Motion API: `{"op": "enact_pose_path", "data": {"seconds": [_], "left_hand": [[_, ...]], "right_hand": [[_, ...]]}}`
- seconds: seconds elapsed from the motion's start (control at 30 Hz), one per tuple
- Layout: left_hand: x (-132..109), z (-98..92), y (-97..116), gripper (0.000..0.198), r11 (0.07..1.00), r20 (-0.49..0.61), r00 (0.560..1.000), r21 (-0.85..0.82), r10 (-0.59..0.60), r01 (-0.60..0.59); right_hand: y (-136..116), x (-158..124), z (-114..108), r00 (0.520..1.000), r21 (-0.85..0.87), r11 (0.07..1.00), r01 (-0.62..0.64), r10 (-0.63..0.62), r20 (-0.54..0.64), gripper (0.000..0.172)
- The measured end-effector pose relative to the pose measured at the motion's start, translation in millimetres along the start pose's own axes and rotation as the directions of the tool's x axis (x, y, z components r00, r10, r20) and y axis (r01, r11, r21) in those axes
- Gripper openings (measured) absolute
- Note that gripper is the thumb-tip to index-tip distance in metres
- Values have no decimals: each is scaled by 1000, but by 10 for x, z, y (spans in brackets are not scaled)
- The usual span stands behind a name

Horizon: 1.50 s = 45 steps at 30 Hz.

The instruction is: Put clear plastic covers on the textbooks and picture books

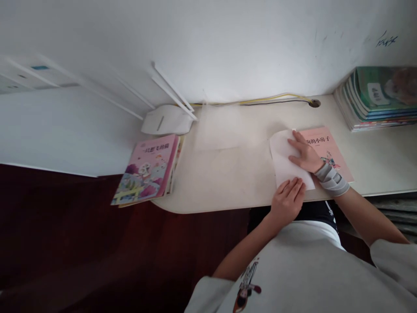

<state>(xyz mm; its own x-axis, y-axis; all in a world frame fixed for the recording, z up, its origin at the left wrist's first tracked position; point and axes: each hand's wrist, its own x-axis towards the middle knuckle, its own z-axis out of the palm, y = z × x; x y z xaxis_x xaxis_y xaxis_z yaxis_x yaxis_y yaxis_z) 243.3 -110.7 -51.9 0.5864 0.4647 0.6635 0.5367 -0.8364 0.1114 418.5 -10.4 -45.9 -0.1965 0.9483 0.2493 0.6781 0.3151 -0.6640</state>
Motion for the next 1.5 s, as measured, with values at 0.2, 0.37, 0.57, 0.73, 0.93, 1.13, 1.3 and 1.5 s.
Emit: {"op": "enact_pose_path", "data": {"seconds": [0.2, 0.37, 0.57, 0.73, 0.93, 1.13, 1.3, 1.5], "left_hand": [[7, 32, 25, 27, 999, 100, 995, -33, -2, 5], [-2, -15, 2, 24, 1000, 45, 999, -10, -9, 9], [-27, -91, -40, 24, 997, 15, 997, 8, -74, 74], [-52, -121, -27, 22, 989, 18, 989, 20, -150, 149], [52, -50, 84, 27, 991, 77, 990, 79, -117, 111], [155, 41, 151, 25, 995, 92, 994, 87, -61, 53], [168, 38, 184, 25, 996, 128, 990, 66, -67, 59], [112, -30, 128, 26, 993, 191, 976, 77, -105, 92]], "right_hand": [[-49, -4, -31, 997, 39, 998, -58, 60, -41, 45], [-70, 1, 11, 999, -30, 1000, -3, 2, -35, 43], [-38, -3, 14, 1000, -18, 1000, 5, -6, -30, 60], [-57, -7, 26, 1000, -67, 997, 30, -30, -3, 66], [-35, -5, 41, 1000, -89, 996, 1, -3, -22, 65], [-23, -4, 12, 1000, -63, 998, -11, 10, -13, 61], [-57, -6, -10, 1000, -64, 998, -1, 2, 10, 60], [-99, -1, 44, 994, -197, 978, 63, -43, 104, 68]]}}
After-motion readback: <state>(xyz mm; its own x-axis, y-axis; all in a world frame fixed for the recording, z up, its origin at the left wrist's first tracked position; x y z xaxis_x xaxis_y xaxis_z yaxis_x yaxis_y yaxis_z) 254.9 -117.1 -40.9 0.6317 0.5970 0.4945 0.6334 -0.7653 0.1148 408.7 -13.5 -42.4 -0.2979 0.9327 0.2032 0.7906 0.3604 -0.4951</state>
